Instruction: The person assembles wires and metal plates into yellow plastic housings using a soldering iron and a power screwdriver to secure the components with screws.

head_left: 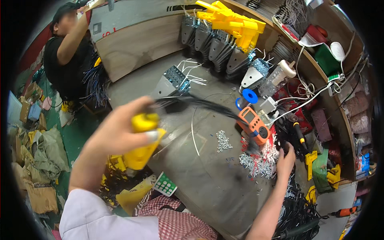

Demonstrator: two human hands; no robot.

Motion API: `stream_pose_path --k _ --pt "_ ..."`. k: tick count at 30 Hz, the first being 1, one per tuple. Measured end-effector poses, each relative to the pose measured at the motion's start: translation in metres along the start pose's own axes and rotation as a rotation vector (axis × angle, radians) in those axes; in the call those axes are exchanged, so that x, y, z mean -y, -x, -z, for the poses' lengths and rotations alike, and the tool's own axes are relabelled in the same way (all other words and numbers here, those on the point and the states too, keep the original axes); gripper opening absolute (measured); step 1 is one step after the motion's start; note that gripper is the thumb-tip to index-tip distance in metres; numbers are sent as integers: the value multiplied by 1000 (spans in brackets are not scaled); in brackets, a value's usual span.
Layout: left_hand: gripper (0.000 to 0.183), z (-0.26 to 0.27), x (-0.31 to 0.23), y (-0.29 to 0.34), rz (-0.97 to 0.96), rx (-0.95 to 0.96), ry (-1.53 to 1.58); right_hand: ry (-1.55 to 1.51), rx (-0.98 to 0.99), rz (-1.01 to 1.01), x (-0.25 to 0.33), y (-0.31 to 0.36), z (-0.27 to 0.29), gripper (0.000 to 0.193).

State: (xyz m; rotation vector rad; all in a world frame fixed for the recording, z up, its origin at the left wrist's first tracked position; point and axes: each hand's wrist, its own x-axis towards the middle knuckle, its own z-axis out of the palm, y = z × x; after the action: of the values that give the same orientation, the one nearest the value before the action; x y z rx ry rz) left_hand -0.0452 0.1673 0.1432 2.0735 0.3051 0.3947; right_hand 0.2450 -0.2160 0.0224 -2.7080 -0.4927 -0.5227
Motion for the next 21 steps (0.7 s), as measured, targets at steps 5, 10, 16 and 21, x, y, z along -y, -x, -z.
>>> stream_pose_path --k 5,10,16,21 --pt "30 71 70 87 406 129 -142 171 89 -17 -82 -4 -17 42" --pt "27 50 197 183 354 -128 -845 53 8 120 -90 -12 -11 28" --pt "39 57 339 265 600 59 -1004 -123 -31 -75 -85 -8 -4 32" --pt "34 19 242 109 69 -419 -685 -151 -7 47 26 41 34 31"
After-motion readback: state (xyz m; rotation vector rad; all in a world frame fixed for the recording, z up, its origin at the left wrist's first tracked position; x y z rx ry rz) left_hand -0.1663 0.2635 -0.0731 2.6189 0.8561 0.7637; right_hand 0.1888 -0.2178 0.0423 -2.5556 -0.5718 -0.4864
